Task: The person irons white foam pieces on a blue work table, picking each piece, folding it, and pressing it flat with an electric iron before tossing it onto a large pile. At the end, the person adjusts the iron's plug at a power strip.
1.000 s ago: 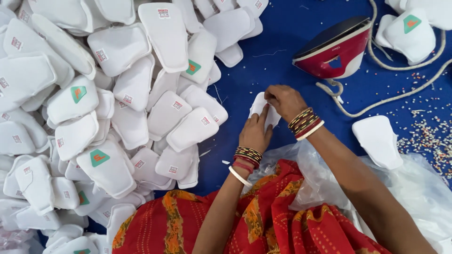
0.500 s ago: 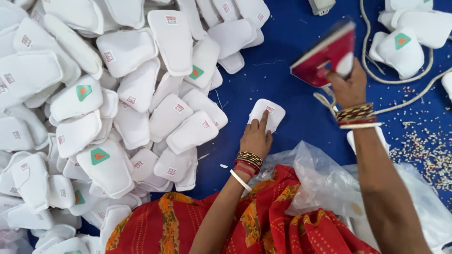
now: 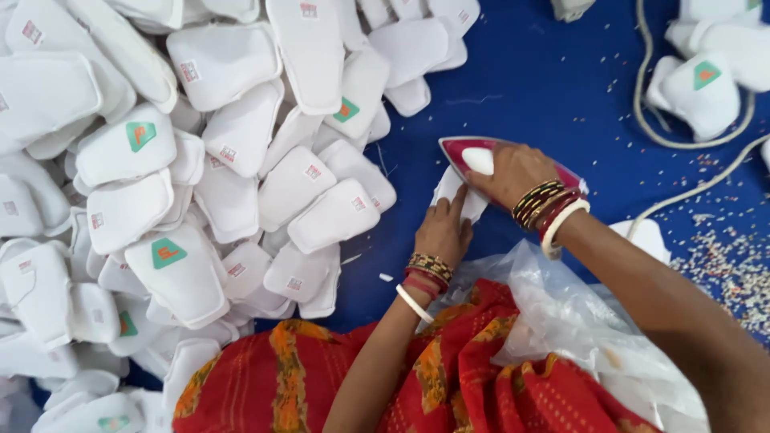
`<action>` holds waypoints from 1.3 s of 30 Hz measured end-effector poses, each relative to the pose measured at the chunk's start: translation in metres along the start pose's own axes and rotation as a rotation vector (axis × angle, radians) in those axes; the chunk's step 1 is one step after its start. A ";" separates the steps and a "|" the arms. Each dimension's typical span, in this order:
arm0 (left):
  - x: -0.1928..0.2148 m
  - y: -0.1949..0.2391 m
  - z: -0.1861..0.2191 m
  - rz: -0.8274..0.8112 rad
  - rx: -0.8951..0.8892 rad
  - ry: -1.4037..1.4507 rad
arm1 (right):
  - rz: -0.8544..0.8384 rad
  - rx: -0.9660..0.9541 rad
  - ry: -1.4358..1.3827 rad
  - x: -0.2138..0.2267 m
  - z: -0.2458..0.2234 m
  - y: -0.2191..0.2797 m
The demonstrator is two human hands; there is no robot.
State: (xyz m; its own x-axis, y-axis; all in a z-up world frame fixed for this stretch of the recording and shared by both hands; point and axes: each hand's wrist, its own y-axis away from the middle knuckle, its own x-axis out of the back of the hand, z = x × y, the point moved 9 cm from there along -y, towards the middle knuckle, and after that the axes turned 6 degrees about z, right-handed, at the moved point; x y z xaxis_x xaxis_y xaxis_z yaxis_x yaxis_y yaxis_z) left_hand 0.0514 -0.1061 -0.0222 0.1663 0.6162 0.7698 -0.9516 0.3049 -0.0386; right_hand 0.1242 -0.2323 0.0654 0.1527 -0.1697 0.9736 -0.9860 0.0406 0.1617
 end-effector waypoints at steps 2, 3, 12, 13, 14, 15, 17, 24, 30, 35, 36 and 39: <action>-0.001 0.007 -0.009 0.020 0.023 0.036 | -0.023 -0.017 -0.009 -0.002 -0.004 -0.005; 0.001 0.007 -0.011 0.050 0.037 0.075 | -0.034 -0.033 -0.012 0.001 -0.004 -0.008; 0.017 0.016 -0.028 0.115 0.234 0.159 | -0.055 0.017 0.019 -0.002 -0.008 -0.001; 0.020 0.011 -0.030 0.119 0.239 0.157 | -0.056 0.024 0.019 -0.004 -0.011 0.003; 0.019 0.011 -0.033 0.090 0.252 0.169 | -0.064 -0.008 -0.018 -0.009 -0.011 0.011; 0.017 0.011 -0.035 0.062 0.265 0.181 | -0.073 -0.040 -0.055 -0.014 -0.010 0.020; 0.012 0.021 -0.034 0.050 0.269 0.179 | -0.110 -0.066 -0.059 -0.013 -0.012 0.016; 0.020 0.014 -0.033 0.067 0.327 0.156 | -0.056 -0.102 -0.025 -0.005 -0.013 -0.028; 0.018 0.011 -0.035 0.034 0.342 0.170 | -0.111 0.083 0.034 -0.030 -0.010 0.021; 0.024 0.008 -0.031 -0.020 0.406 0.131 | -0.122 -0.021 -0.030 -0.011 -0.007 0.000; 0.029 0.004 -0.031 -0.047 0.444 0.106 | -0.100 -0.039 -0.043 -0.004 -0.005 -0.013; 0.019 -0.002 -0.047 -0.140 0.462 0.055 | 0.171 -0.085 -0.132 0.043 0.011 -0.042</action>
State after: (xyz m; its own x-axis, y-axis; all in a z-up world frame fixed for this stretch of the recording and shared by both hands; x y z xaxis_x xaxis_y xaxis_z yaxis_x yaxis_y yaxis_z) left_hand 0.0687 -0.0605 -0.0376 0.3021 0.6335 0.7123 -0.9324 0.0411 0.3590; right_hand 0.1719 -0.2523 0.0989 -0.0315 -0.2804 0.9594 -0.9867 0.1616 0.0149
